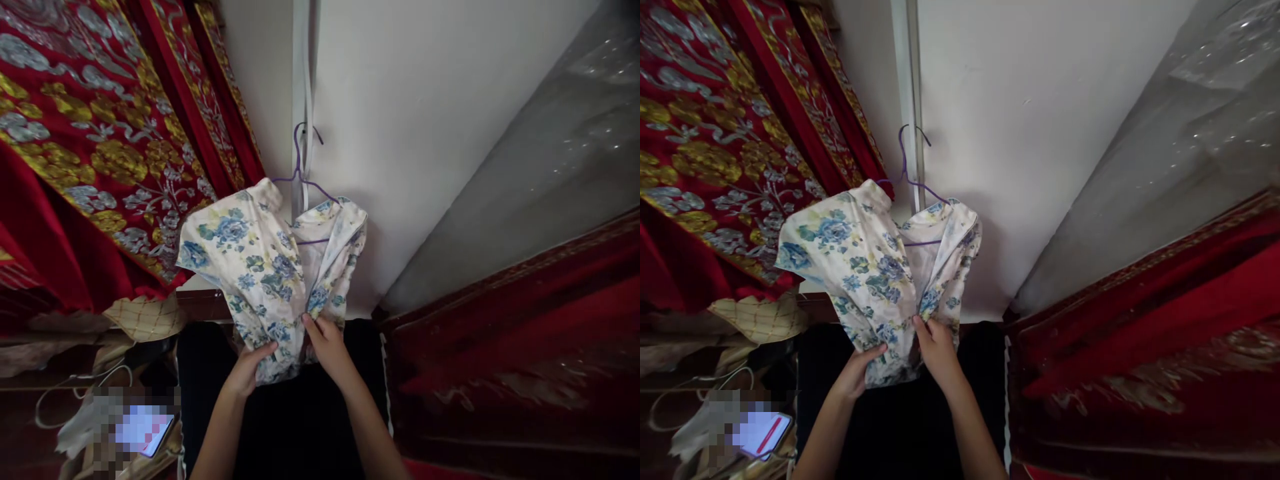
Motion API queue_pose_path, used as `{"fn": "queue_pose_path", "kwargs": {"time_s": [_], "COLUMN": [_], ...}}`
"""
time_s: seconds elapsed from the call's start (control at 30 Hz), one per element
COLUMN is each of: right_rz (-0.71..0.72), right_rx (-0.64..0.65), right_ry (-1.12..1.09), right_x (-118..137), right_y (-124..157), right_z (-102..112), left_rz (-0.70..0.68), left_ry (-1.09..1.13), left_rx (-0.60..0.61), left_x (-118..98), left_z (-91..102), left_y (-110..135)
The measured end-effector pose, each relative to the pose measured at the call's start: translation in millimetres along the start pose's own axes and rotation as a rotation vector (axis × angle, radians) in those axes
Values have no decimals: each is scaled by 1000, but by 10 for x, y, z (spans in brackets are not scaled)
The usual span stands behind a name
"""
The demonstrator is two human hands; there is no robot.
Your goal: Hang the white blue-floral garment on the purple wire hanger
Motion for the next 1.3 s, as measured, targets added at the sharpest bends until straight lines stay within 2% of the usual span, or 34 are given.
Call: {"fn": "queue_pose_path", "kwargs": {"time_s": [0.17, 0.23, 0.33, 0.5, 0.6, 0.67, 0.77, 0.8, 0.83, 0.87, 0.9, 0.97, 1.03, 1.1, 1.17, 1.3], "right_rz": [-35, -55, -69, 37, 49, 9, -48, -57, -60, -60, -58, -50, -37, -10, 55, 261], "right_rx": [21, 15, 23, 52, 65, 82, 141, 161, 185, 214, 249, 307, 307, 248, 162, 20], "right_ry": [83, 56, -54, -179, -206, -264, -337, -342, -341, -331, -312, -249, -174, -140, -149, -161], "right_x": [-97, -168, -197, 58, 122, 67, -21, -31, -27, -12, 14, 90, 203, 380, 665, 1494], "right_y": [-17, 9, 35, -30, -70, -71, -42, -33, -29, -28, -31, -50, -97, -193, -350, -791], "right_z": [100, 172, 206, 94, 29, -12, -107, -141, -180, -224, -273, -345, -320, -179, 43, 479], "left_rz": [-159, -189, -147, -69, -81, -151, -447, -564, -667, -739, -770, -754, -729, -723, -713, -682], "left_ry": [-35, -59, -34, 1, -30, -114, -409, -535, -657, -765, -847, -923, -929, -926, -940, -982], "left_rx": [-90, -83, -51, 32, 21, -54, -349, -423, -440, -386, -275, -46, 42, 50, 75, 106], "left_x": [-96, -120, -36, 81, 48, -27, -282, -355, -395, -390, -344, -206, -134, -113, -67, 75], "left_z": [171, 188, 179, 59, 82, 188, 386, 353, 247, 85, -104, -432, -598, -660, -705, -767], "left_y": [-60, -91, -114, -100, -115, -120, 45, 127, 176, 168, 105, -73, -226, -344, -438, -557]}}
Point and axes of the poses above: each hand's wrist, its own y-axis away from the middle knuckle, its own z-axis out of the back of the hand, x = y × z, the point moved 10 cm from there along -y, towards the middle knuckle, and after that the axes turned 13 degrees about x, right-handed, at the moved point
